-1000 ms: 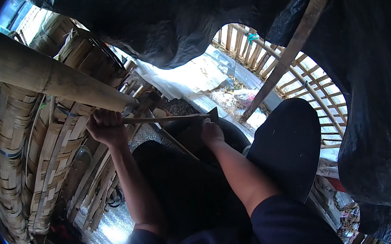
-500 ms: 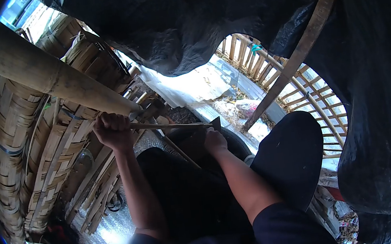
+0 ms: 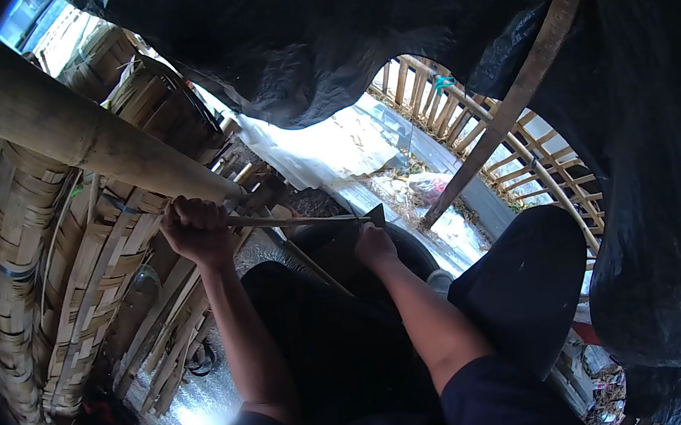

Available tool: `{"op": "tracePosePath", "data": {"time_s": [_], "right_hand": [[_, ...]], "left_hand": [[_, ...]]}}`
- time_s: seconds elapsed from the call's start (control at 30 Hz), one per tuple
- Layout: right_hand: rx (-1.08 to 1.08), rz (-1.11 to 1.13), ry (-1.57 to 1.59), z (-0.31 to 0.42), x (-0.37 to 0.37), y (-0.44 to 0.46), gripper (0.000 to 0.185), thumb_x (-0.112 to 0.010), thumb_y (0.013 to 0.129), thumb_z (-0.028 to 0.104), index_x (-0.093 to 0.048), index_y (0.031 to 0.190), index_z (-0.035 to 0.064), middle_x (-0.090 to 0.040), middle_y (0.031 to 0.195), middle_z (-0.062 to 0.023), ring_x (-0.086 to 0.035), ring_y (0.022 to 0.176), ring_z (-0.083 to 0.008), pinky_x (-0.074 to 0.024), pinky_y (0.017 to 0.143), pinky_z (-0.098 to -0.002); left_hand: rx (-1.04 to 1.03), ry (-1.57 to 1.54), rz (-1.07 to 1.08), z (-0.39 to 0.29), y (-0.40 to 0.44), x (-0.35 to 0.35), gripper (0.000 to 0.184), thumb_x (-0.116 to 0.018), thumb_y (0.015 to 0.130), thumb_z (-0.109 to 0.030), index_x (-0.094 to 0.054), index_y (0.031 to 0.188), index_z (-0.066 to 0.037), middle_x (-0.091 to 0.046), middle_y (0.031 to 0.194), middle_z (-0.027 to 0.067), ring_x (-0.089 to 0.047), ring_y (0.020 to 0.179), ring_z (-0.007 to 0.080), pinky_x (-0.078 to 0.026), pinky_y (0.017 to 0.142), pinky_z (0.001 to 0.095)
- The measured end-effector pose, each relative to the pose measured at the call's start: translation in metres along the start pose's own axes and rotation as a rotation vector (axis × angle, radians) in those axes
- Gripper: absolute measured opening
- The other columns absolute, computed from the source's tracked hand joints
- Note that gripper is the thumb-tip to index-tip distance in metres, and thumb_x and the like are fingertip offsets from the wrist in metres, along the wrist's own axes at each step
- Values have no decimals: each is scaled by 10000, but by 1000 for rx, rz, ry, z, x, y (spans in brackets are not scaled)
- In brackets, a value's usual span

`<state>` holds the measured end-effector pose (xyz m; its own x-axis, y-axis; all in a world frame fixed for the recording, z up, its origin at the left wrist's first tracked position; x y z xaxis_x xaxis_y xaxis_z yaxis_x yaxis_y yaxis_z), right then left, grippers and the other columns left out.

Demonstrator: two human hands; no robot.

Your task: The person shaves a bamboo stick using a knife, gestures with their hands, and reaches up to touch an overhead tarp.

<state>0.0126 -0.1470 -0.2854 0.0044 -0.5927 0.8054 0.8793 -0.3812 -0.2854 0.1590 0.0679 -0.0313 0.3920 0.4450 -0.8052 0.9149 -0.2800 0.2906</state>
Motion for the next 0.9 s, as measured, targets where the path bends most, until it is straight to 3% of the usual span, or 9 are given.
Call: {"op": "tracePosePath", "data": {"time_s": [0.17, 0.27, 0.33, 0.43, 0.57, 0.63, 0.67, 0.73, 0.9], "right_hand": [[312, 18, 263, 119, 75, -35, 320, -443, 939, 236, -574, 987, -52, -650, 853, -281, -665, 829, -400, -545, 747, -471], [98, -32, 77, 48, 20, -17, 283, -471, 937, 241, -554, 1038, -9, -658, 838, -252, -669, 804, -379, -544, 744, -484], [-226, -107, -85, -34, -10, -22, 238, -456, 945, 231, -527, 972, 6, -641, 787, -261, -648, 721, -422, -538, 655, -518], [59, -36, -163, -20, -15, -19, 242, -454, 954, 234, -514, 994, 3, -652, 870, -259, -661, 765, -415, -544, 658, -513], [-46, 7, 203, 50, 32, -32, 276, -474, 939, 192, -536, 1053, -52, -636, 925, -294, -655, 877, -392, -524, 767, -493], [-61, 125, 256, 49, 20, -30, 305, -462, 946, 198, -533, 1091, -60, -607, 1079, -297, -618, 1019, -386, -487, 887, -484], [-62, 123, 256, 33, 15, -30, 305, -462, 946, 198, -533, 1091, -60, -607, 1079, -297, -618, 1019, -386, -487, 887, -484], [-368, 194, -30, -44, -4, -29, 337, -438, 962, 227, -532, 1107, -62, -612, 1071, -299, -611, 1018, -410, -487, 872, -485], [-268, 210, 22, -46, 0, -13, 414, -428, 961, 294, -528, 1135, -68, -599, 1118, -297, -586, 1068, -419, -466, 909, -483]], "left_hand": [[31, -1, -35, 7, 5, -7, 397, -337, 964, -372, -295, 634, -156, -183, 493, -34, -133, 433, 107, -169, 411, 296], [21, -24, -68, 5, 4, -2, 398, -336, 963, -375, -290, 635, -154, -176, 492, -32, -127, 432, 107, -168, 410, 297], [7, -29, -102, 1, 4, 3, 398, -337, 961, -377, -287, 635, -153, -173, 491, -31, -123, 431, 108, -167, 409, 297], [9, 13, -81, 1, 2, 0, 395, -343, 957, -373, -289, 635, -151, -174, 488, -30, -118, 428, 109, -165, 410, 297], [36, 1, -41, 4, 3, -1, 392, -354, 950, -373, -288, 634, -151, -176, 488, -32, -120, 428, 108, -162, 413, 300], [31, 8, -12, 3, 4, -1, 393, -357, 948, -376, -287, 634, -151, -176, 490, -33, -120, 428, 108, -160, 412, 301], [31, -9, -30, 2, 4, 4, 393, -360, 945, -380, -287, 634, -151, -175, 490, -34, -120, 428, 107, -159, 412, 301], [29, -25, -42, 1, 3, 4, 394, -363, 943, -383, -286, 634, -151, -174, 491, -35, -120, 428, 106, -157, 411, 302], [35, 67, 21, 7, 4, -12, 411, -374, 940, -411, -288, 632, -151, -175, 504, -44, -143, 443, 106, -168, 436, 296]]}}
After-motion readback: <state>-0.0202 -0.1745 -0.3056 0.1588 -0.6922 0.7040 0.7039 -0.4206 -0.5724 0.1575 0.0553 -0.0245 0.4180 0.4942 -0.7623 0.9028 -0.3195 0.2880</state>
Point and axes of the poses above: each hand's wrist, its own y-axis towards the middle knuckle, its own x-axis out of the back of the hand, z = x × y, the point moved 7 cm from there along y, towards the middle knuckle
